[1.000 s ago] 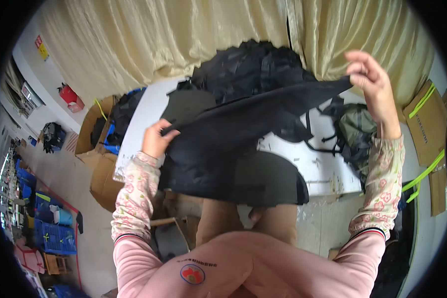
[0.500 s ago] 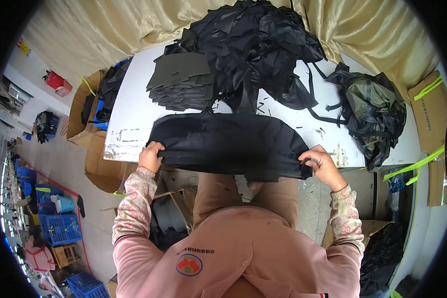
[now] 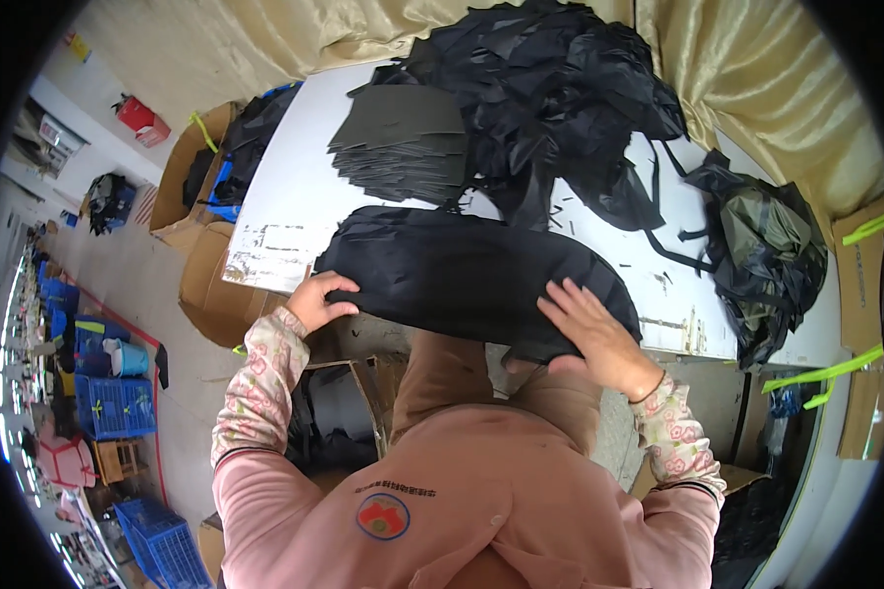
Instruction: Sorting and stacking various fabric and textile components for a manufacturing process.
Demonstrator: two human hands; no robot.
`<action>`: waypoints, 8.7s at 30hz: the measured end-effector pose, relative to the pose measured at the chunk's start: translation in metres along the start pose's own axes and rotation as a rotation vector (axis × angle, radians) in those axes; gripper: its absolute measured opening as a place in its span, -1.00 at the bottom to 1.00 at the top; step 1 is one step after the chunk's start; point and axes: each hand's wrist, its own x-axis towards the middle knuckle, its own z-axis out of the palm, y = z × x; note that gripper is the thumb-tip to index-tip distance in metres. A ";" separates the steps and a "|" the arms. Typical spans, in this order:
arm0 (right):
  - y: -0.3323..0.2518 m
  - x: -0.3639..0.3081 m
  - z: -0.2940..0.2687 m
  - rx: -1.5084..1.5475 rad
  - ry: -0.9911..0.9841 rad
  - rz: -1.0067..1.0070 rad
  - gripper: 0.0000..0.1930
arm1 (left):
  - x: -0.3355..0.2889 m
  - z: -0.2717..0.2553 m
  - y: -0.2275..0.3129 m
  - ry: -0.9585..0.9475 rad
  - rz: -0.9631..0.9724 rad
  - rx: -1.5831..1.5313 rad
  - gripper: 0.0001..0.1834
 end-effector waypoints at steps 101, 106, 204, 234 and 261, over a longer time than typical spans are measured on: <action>0.061 -0.030 0.017 1.310 0.149 0.631 -0.79 | 0.005 -0.042 0.095 1.072 0.158 -0.875 -0.64; 0.081 -0.058 0.021 1.167 0.164 0.793 -0.84 | -0.020 -0.025 0.001 1.177 -0.167 -0.850 -0.71; -0.010 0.119 -0.052 1.612 0.911 -0.070 -0.63 | 0.128 0.078 0.199 -0.193 -0.279 -1.818 -0.46; -0.073 0.133 -0.201 -0.290 0.551 -0.428 -0.90 | 0.143 0.031 0.217 0.427 0.643 -0.556 -0.77; 0.036 -0.020 -0.202 0.674 0.698 0.093 -0.84 | 0.099 -0.042 0.047 0.620 0.111 -0.081 -0.75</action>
